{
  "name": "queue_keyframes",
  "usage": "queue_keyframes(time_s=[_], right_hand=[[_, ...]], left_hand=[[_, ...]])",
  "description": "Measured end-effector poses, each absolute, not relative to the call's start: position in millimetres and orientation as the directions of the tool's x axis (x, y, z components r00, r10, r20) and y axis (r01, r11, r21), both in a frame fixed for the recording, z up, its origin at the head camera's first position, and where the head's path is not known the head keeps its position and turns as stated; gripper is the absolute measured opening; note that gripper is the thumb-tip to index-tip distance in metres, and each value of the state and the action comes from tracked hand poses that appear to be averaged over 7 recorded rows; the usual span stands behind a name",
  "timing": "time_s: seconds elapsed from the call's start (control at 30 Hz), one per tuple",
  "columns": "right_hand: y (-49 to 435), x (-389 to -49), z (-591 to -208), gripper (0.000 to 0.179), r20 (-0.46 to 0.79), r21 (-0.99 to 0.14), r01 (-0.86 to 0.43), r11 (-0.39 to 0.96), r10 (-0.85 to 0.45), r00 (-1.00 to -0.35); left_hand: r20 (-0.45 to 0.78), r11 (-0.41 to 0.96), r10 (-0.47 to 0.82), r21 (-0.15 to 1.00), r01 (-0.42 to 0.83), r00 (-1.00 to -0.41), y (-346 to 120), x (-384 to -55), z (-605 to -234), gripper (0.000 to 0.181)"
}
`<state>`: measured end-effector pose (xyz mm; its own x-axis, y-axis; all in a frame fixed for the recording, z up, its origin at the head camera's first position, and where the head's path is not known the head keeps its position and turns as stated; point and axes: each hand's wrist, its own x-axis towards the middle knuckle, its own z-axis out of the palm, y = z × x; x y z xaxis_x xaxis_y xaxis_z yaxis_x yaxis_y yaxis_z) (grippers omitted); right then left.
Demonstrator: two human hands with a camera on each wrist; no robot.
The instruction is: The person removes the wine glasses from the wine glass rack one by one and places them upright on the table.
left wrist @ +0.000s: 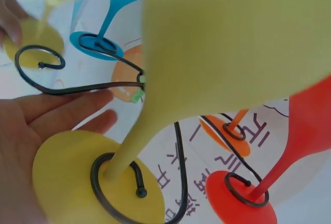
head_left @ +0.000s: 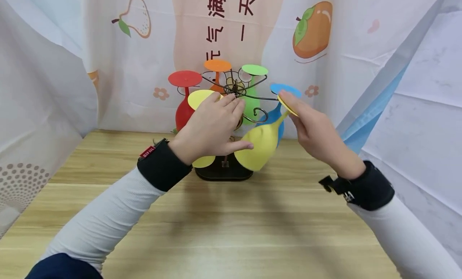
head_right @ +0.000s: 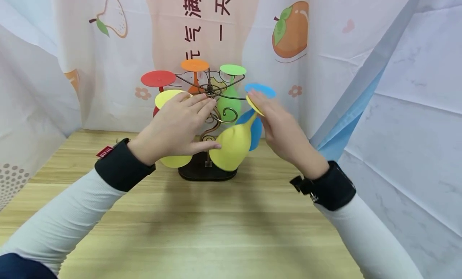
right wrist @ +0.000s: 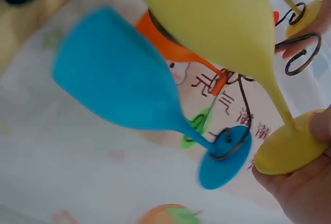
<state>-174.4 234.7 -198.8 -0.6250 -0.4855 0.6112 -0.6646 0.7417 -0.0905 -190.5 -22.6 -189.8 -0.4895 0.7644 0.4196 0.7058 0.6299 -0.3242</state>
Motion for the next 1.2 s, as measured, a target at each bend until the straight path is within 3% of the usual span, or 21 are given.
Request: queue_keyframes(time_s=[0.17, 0.27, 0.37, 0.43, 0.53, 0.63, 0.7, 0.83, 1.03, 1.2], right_hand=[[254, -153, -239, 0.042, 0.613, -0.354, -0.549, 0.757, -0.255, -0.748], [261, -140, -269, 0.039, 0.533, -0.591, -0.43, 0.683, -0.07, -0.843], [257, -129, -296, 0.045, 0.377, -0.863, -0.31, 0.399, 0.101, -0.921], [249, -122, -311, 0.05, 0.273, -0.958, -0.251, 0.142, 0.164, -0.948], [231, -117, -328, 0.053, 0.178, -0.958, -0.218, -0.187, 0.208, -0.962], [211, -113, -340, 0.056, 0.102, -0.936, -0.159, -0.313, 0.188, -0.977], [198, -111, -347, 0.057, 0.057, -0.925, -0.11, -0.363, 0.154, -0.986], [174, -108, -360, 0.055, 0.029, -0.924, -0.051, -0.379, 0.062, -0.998], [149, -110, -371, 0.054, 0.011, -0.91, -0.022, -0.413, 0.028, -1.0], [146, -109, -378, 0.053, 0.021, -0.932, -0.007, -0.363, -0.035, -0.999]], left_hand=[[0.538, 0.647, 0.723, -0.304, 0.7, -0.434, -23, -184, -194, 0.089], [0.669, 0.622, 0.68, -0.311, 0.718, -0.299, -23, -168, -205, 0.086], [0.795, 0.589, 0.591, -0.311, 0.746, -0.135, -25, -145, -226, 0.084], [0.861, 0.556, 0.499, -0.232, 0.798, -0.097, -25, -128, -247, 0.081], [0.898, 0.478, 0.394, -0.016, 0.878, -0.198, -24, -108, -277, 0.071], [0.85, 0.432, 0.373, 0.196, 0.88, -0.372, -21, -97, -298, 0.059], [0.811, 0.442, 0.391, 0.251, 0.861, -0.436, -18, -94, -305, 0.048], [0.772, 0.526, 0.404, 0.243, 0.815, -0.49, -18, -94, -310, 0.03], [0.723, 0.629, 0.412, 0.214, 0.747, -0.554, -29, -92, -312, 0.033], [0.692, 0.651, 0.436, 0.2, 0.732, -0.576, -38, -88, -310, 0.032]])
